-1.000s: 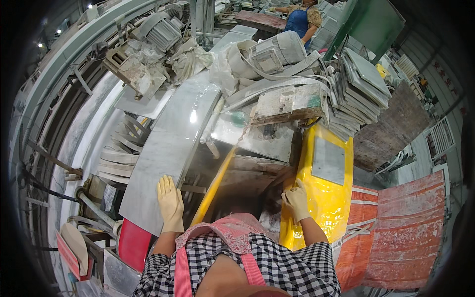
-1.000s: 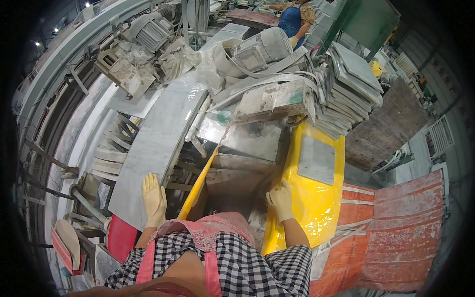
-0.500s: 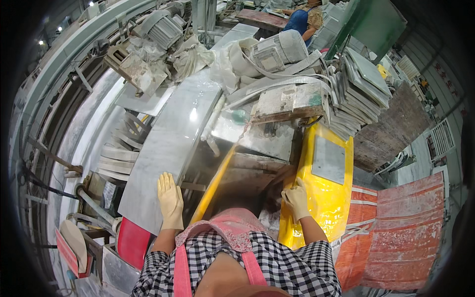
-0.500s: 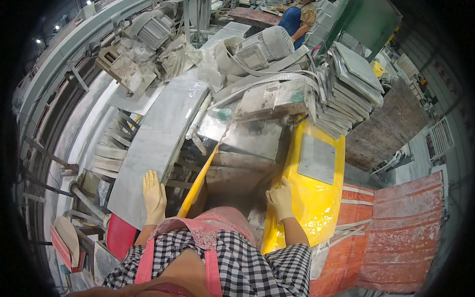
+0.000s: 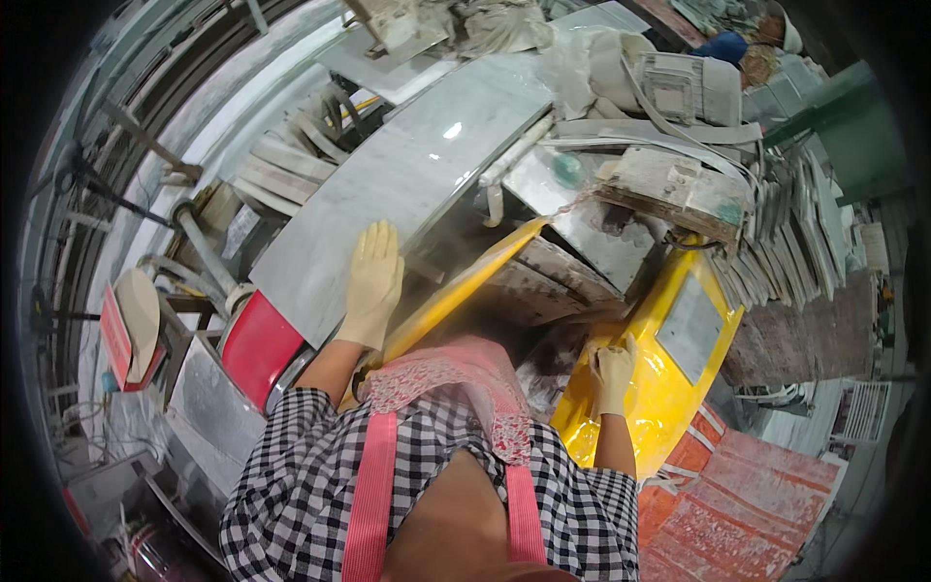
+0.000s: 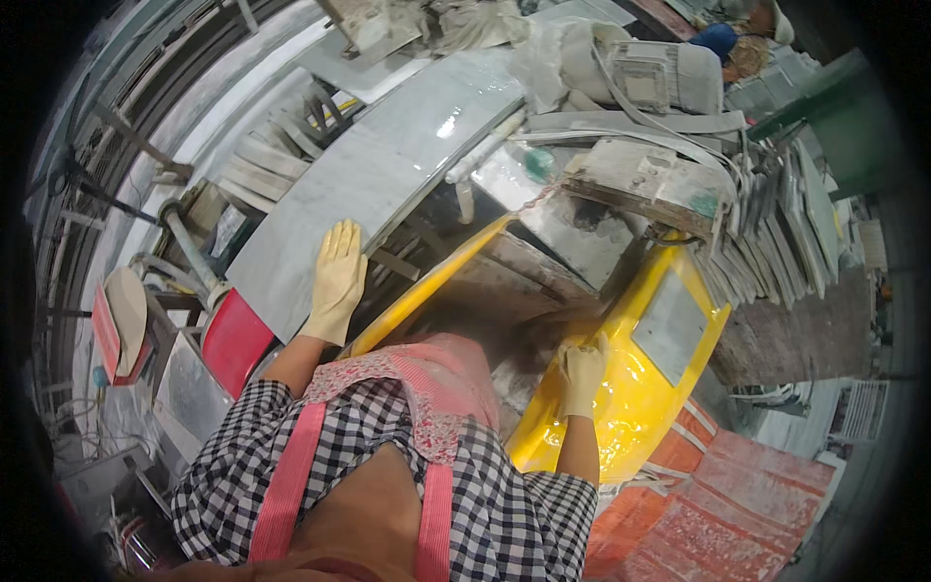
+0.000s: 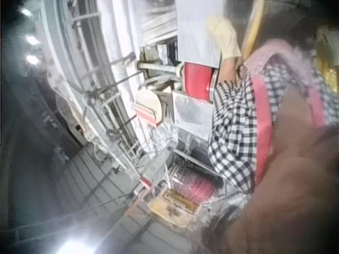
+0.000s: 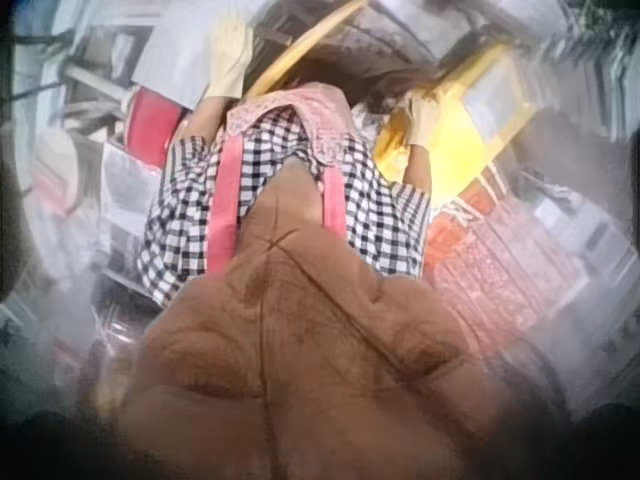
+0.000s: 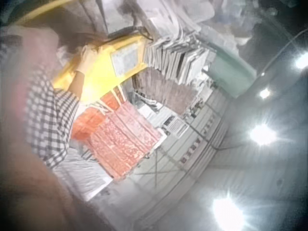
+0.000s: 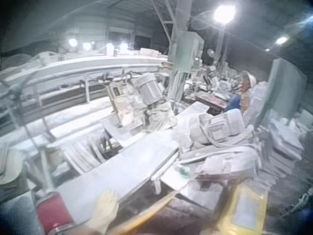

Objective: The person repeatedly picks up rectangular grey tiles from a conveyor and stacks them on a yellow platform. The person wears gloves and a checkered shirt with a pink apron. The task is continuous and repetitive throughout the clip.

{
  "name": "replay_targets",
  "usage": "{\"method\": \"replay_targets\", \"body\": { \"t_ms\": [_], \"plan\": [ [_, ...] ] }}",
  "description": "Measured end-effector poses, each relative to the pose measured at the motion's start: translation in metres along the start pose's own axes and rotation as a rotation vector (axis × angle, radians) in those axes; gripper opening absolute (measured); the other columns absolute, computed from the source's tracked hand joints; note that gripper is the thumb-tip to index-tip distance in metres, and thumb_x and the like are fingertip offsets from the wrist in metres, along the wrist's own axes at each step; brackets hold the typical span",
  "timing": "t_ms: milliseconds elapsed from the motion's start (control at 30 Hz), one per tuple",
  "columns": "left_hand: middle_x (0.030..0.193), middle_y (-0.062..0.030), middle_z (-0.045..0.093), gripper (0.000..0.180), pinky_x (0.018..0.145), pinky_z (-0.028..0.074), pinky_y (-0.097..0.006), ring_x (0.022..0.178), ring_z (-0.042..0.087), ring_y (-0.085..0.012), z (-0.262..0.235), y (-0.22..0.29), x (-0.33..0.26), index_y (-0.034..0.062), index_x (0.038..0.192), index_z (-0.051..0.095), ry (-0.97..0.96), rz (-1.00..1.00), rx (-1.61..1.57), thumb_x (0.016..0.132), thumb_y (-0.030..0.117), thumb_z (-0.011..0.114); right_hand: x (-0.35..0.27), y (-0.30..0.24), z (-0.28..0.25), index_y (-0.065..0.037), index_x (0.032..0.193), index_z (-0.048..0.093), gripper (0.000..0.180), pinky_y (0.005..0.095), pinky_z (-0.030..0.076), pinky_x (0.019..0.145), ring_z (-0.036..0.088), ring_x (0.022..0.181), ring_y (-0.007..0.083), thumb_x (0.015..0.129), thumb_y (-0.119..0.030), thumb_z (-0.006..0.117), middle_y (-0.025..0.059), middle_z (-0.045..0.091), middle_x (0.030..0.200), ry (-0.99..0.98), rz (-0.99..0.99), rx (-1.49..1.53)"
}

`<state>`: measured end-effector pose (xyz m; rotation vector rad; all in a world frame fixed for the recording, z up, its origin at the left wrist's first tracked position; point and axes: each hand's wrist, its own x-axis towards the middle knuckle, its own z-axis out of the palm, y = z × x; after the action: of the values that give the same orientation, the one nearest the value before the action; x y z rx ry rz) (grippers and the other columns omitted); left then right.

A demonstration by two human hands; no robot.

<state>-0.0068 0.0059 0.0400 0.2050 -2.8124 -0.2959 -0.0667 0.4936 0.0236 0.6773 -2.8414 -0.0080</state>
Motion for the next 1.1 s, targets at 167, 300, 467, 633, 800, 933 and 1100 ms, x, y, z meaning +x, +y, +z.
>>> {"method": "replay_targets", "body": {
  "t_ms": [167,300,467,633,800,933,1100],
  "plan": [
    [0.151,-0.0276,0.045,0.054,0.123,0.023,-0.049,0.143,0.038,-0.0407,-0.001,0.002,0.001,-0.0093,0.145,0.045,-0.049,-0.015,0.003,0.100,0.021,0.048,-0.001,0.001,0.003,-0.005,0.054,0.062,0.042,0.0462,0.038,0.115,0.063,0.063,0.0326,0.089,-0.027,0.066,0.0162,0.061,0.058,-0.009,0.018,-0.029],
    [0.152,-0.0275,0.044,0.053,0.123,0.024,-0.049,0.144,0.038,-0.0410,-0.002,0.001,0.001,-0.0097,0.145,0.045,-0.046,-0.011,0.001,0.100,0.020,0.048,-0.002,0.002,0.002,-0.008,0.059,0.067,0.030,0.0447,0.041,0.115,0.064,0.066,0.0324,0.084,-0.025,0.070,0.0159,0.063,0.061,-0.029,0.034,0.006],
    [0.152,-0.0271,0.044,0.053,0.123,0.024,-0.049,0.143,0.039,-0.0412,0.000,0.001,0.001,-0.0094,0.144,0.046,-0.010,0.003,-0.011,0.099,0.019,0.050,-0.002,0.003,0.002,-0.006,0.055,0.063,0.038,0.0454,0.040,0.115,0.064,0.065,0.0325,0.087,-0.025,0.068,0.0160,0.062,0.059,-0.014,0.007,-0.014],
    [0.152,-0.0263,0.045,0.055,0.123,0.025,-0.048,0.144,0.038,-0.0397,0.000,0.001,0.001,-0.0090,0.144,0.045,-0.032,-0.005,0.030,0.097,0.019,0.053,-0.003,0.004,0.009,-0.007,0.054,0.063,0.037,0.0458,0.041,0.114,0.064,0.064,0.0323,0.086,-0.025,0.068,0.0157,0.062,0.059,-0.013,0.036,-0.029],
    [0.153,-0.0261,0.043,0.055,0.125,0.022,-0.048,0.146,0.037,-0.0385,0.001,-0.001,0.002,-0.0084,0.145,0.045,-0.027,0.009,-0.001,0.098,0.019,0.048,-0.002,0.001,0.006,-0.008,0.053,0.063,0.039,0.0467,0.042,0.113,0.062,0.061,0.0309,0.087,-0.026,0.066,0.0137,0.061,0.056,0.027,0.026,0.006],
    [0.153,-0.0275,0.043,0.056,0.125,0.022,-0.049,0.146,0.036,-0.0393,0.002,-0.002,0.001,-0.0089,0.147,0.043,-0.053,-0.010,0.001,0.099,0.020,0.048,0.000,-0.001,-0.001,-0.008,0.051,0.061,0.038,0.0467,0.042,0.113,0.062,0.059,0.0301,0.085,-0.025,0.065,0.0128,0.060,0.056,-0.001,0.022,-0.021],
    [0.153,-0.0279,0.043,0.055,0.124,0.022,-0.049,0.145,0.037,-0.0400,0.002,-0.001,0.001,-0.0089,0.147,0.043,-0.042,-0.005,0.008,0.100,0.021,0.048,-0.001,-0.001,0.002,-0.010,0.060,0.069,0.027,0.0445,0.041,0.114,0.064,0.062,0.0308,0.082,-0.026,0.066,0.0140,0.060,0.055,-0.081,0.078,-0.033]
  ]
}}
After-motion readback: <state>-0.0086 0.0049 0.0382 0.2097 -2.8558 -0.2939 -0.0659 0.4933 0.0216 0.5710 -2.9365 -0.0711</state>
